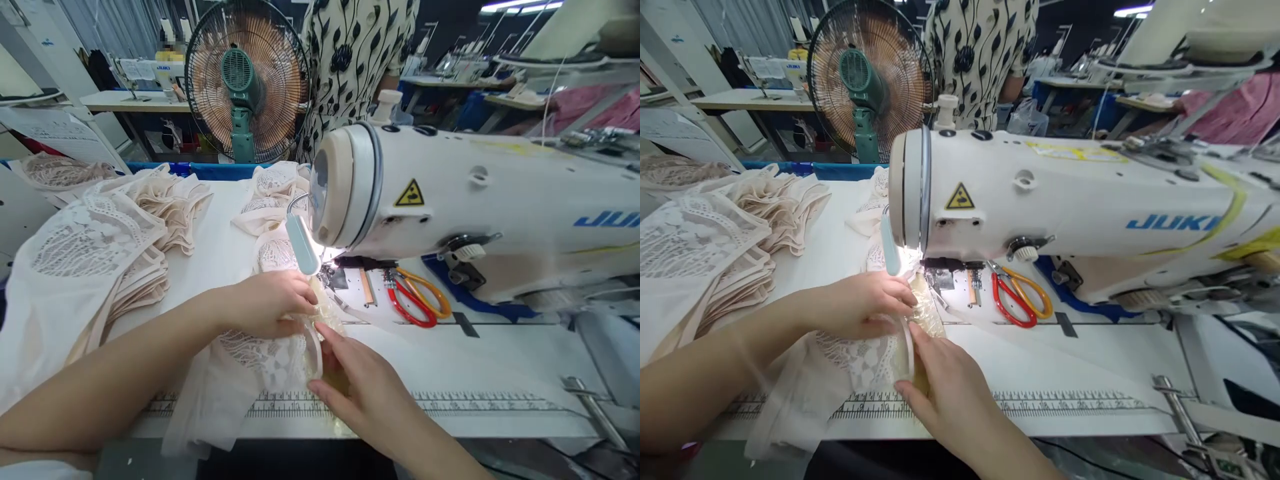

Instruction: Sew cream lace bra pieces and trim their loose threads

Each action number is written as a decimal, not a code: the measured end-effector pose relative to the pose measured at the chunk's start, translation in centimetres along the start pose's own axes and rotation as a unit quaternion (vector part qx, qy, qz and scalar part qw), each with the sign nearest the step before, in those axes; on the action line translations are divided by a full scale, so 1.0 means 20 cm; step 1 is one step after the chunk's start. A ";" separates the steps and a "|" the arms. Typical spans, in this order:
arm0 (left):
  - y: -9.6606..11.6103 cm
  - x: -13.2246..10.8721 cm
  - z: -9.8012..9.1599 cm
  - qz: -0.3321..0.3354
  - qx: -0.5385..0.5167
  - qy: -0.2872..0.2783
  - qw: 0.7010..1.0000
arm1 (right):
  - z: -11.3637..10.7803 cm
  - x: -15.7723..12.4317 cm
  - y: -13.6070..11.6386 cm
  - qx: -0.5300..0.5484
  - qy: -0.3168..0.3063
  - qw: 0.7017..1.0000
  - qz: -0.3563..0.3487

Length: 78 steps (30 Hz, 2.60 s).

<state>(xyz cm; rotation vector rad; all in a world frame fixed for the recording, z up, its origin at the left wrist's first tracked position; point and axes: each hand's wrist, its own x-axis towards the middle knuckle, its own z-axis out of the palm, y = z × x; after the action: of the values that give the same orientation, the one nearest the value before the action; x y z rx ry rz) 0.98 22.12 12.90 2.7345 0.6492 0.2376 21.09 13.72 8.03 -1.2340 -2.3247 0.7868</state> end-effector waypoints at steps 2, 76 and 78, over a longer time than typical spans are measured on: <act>0.06 0.00 0.00 0.009 -0.056 -0.081 0.995 | 0.04 -0.01 -0.02 -0.010 0.035 0.999 -0.025; -0.14 0.13 0.23 -0.262 0.125 0.097 0.952 | -0.10 0.11 0.03 -0.141 -0.068 0.968 0.195; -0.14 0.12 0.21 -0.243 0.109 0.090 0.960 | -0.10 0.11 0.03 -0.136 -0.064 0.971 0.188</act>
<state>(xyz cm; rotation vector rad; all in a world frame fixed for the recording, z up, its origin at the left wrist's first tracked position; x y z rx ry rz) 2.84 24.47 8.29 2.6622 1.4441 0.3125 21.40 16.34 9.30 -1.8323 -2.3915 0.6955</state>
